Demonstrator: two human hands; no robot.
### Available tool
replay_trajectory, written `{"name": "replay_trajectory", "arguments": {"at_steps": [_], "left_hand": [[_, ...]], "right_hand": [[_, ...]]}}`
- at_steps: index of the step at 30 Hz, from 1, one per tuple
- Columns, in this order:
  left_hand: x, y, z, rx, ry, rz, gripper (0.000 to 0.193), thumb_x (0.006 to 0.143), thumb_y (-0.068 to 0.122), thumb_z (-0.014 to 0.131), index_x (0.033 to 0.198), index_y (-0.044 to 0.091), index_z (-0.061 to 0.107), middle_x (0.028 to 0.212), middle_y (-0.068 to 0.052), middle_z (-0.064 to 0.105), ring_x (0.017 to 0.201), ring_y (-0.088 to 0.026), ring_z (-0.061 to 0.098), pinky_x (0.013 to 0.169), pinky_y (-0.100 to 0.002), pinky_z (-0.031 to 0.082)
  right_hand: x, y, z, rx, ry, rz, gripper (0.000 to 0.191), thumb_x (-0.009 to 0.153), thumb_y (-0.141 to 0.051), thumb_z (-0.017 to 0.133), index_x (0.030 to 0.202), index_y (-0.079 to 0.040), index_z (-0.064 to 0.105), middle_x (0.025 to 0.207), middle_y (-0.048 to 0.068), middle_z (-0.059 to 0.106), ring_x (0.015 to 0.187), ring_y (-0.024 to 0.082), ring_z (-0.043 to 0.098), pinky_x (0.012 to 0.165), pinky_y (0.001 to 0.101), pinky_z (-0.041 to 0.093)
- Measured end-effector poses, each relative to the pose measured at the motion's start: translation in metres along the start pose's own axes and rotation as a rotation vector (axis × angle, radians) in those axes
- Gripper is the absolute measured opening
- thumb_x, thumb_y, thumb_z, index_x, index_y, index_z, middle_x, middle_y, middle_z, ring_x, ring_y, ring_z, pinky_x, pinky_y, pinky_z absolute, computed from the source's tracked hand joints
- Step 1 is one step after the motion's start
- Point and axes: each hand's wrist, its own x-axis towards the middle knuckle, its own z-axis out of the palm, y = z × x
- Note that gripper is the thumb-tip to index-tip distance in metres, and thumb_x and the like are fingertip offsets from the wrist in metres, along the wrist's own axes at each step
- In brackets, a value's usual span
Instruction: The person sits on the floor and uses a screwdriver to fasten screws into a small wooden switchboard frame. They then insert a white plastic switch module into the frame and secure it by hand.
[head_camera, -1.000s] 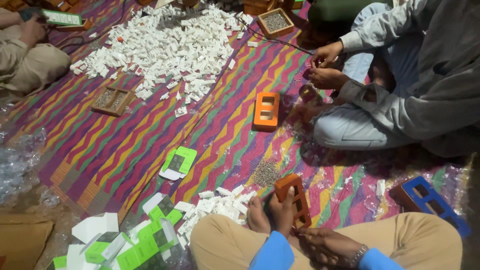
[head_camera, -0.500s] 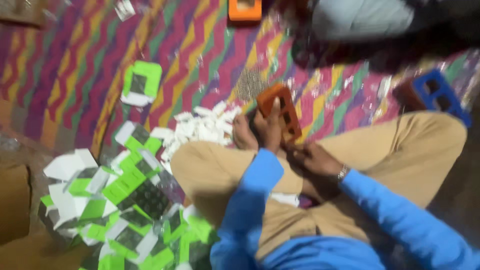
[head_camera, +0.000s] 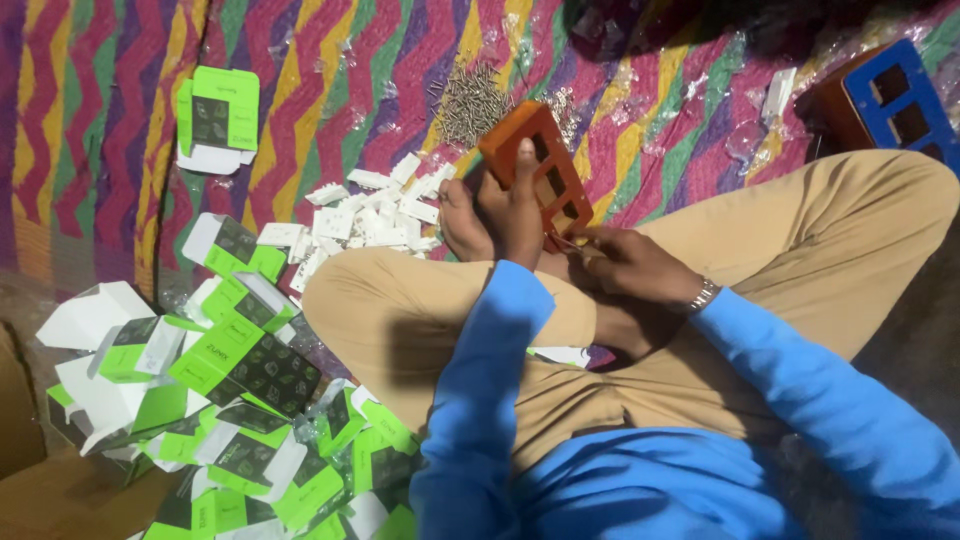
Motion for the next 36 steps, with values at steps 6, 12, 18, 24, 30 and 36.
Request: {"name": "replay_trajectory", "arguments": {"at_steps": [6, 12, 18, 24, 30, 36], "left_hand": [[0.006, -0.007, -0.007, -0.107, -0.036, -0.032, 0.048, 0.099, 0.036, 0.069, 0.126, -0.003, 0.064, 0.113, -0.010, 0.072, 0.100, -0.018, 0.067, 0.089, -0.029, 0.052], [0.013, 0.000, -0.006, -0.107, -0.070, -0.095, 0.044, 0.099, 0.035, 0.068, 0.123, -0.002, 0.065, 0.106, -0.010, 0.072, 0.093, -0.016, 0.066, 0.084, -0.029, 0.053], [0.018, 0.000, -0.004, -0.091, -0.064, -0.015, 0.041, 0.102, 0.033, 0.068, 0.123, -0.002, 0.065, 0.104, -0.009, 0.070, 0.093, -0.015, 0.064, 0.083, -0.028, 0.052], [0.018, 0.000, -0.003, -0.086, -0.061, -0.015, 0.040, 0.100, 0.033, 0.067, 0.121, -0.001, 0.065, 0.106, -0.007, 0.071, 0.094, -0.014, 0.066, 0.083, -0.028, 0.054], [0.018, -0.002, -0.002, -0.111, -0.057, -0.044, 0.041, 0.101, 0.033, 0.069, 0.121, -0.002, 0.065, 0.105, -0.009, 0.071, 0.093, -0.015, 0.066, 0.083, -0.028, 0.053], [0.018, -0.003, -0.003, -0.078, -0.084, -0.036, 0.043, 0.101, 0.036, 0.067, 0.123, -0.001, 0.065, 0.105, -0.009, 0.071, 0.093, -0.015, 0.066, 0.083, -0.028, 0.053]], "right_hand": [[-0.028, 0.019, 0.020, 0.375, 0.072, 0.397, 0.044, 0.103, -0.015, 0.057, 0.147, -0.007, 0.058, 0.089, 0.014, 0.065, 0.067, 0.023, 0.053, 0.062, 0.0389, 0.044], [-0.021, 0.009, 0.040, -0.017, 0.350, -0.105, 0.044, 0.106, -0.018, 0.053, 0.148, -0.002, 0.053, 0.117, 0.012, 0.074, 0.105, 0.018, 0.069, 0.092, 0.0322, 0.052], [-0.015, -0.008, 0.047, -0.026, 0.292, 0.078, 0.044, 0.103, -0.023, 0.053, 0.143, -0.007, 0.058, 0.104, 0.017, 0.076, 0.096, 0.017, 0.073, 0.087, 0.0317, 0.054], [-0.013, -0.016, 0.046, -0.036, 0.317, -0.007, 0.041, 0.105, -0.022, 0.053, 0.140, -0.003, 0.059, 0.109, 0.019, 0.076, 0.102, 0.020, 0.074, 0.091, 0.0328, 0.054], [-0.014, -0.015, 0.044, -0.015, 0.312, 0.123, 0.043, 0.103, -0.022, 0.052, 0.143, -0.006, 0.058, 0.107, 0.017, 0.077, 0.097, 0.019, 0.073, 0.089, 0.0315, 0.054], [-0.009, -0.013, 0.045, 0.024, 0.330, 0.054, 0.041, 0.105, -0.020, 0.055, 0.141, -0.003, 0.060, 0.106, 0.011, 0.075, 0.096, 0.015, 0.070, 0.087, 0.0294, 0.053]]}}
